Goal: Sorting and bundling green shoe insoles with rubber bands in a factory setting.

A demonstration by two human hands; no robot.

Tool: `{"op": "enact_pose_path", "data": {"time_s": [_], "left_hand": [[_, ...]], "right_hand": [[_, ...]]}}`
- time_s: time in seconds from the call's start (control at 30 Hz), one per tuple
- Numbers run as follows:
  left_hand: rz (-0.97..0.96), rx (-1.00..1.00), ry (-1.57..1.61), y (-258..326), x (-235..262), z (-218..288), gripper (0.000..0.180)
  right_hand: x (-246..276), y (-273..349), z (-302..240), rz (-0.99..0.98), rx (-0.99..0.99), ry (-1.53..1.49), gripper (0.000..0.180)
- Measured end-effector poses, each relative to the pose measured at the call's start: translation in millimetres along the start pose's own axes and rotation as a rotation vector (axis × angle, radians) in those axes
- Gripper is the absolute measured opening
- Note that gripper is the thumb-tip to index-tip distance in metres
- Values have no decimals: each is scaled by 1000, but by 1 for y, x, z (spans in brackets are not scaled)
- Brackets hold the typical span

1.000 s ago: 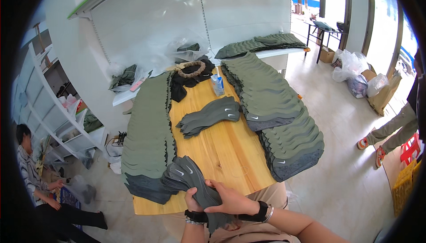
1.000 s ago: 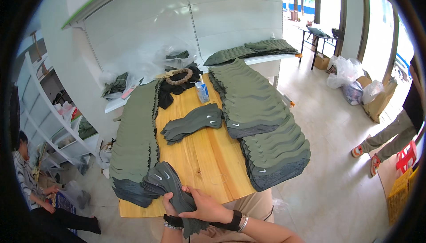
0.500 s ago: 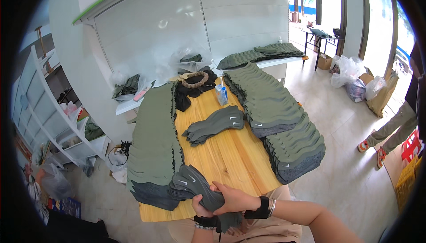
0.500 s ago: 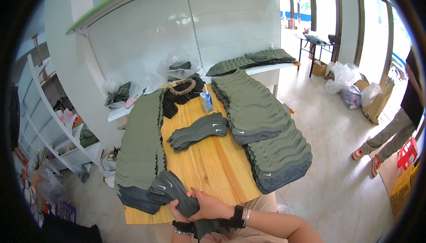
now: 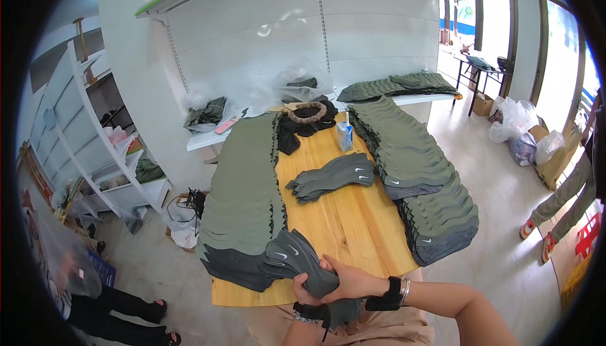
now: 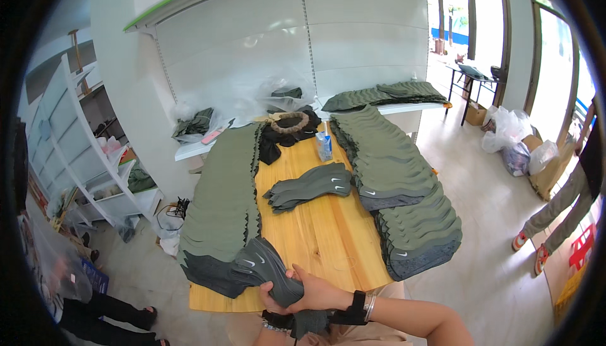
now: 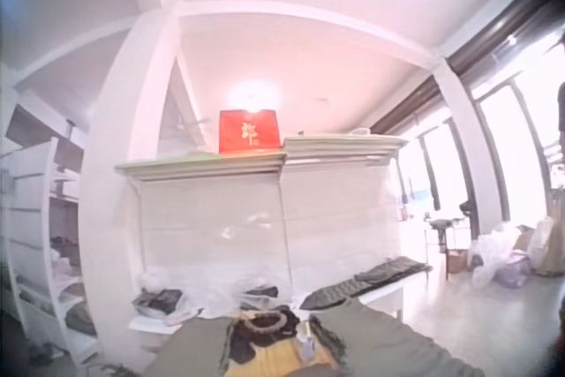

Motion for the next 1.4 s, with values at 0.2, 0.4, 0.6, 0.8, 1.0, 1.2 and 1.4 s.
{"op": "enact_pose_path", "data": {"time_s": [0.2,0.4,0.6,0.8,1.0,1.2,1.4], "left_hand": [[209,-134,-266,2,0,9,58],[271,-53,-395,4,-16,-1,57],[218,-111,-536,7,7,-10,46],[224,-36,-610,8,-9,-12,44],[136,12,-586,10,26,-17,70],[153,-352,-1187,16,109,-17,37],[99,-199,-849,-11,1,-17,61]], "right_hand": [[14,11,-1,201,59,75,111],[31,25,6,193,44,59,107],[35,38,8,23,-14,-37,78],[26,39,27,-98,-73,-265,56],[37,42,9,-86,-66,-356,58],[66,38,-7,14,13,-409,56],[94,39,-24,132,26,-474,50]]}}
Point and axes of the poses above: each hand's wrist, its own y-axis away from the middle knuckle, its own x-axis out of the back of the hand, z = x × y, the point moved 6 cm from there along -y, towards the middle knuckle, and after that the axes turned 6 degrees about -z, right-handed, at the moved point
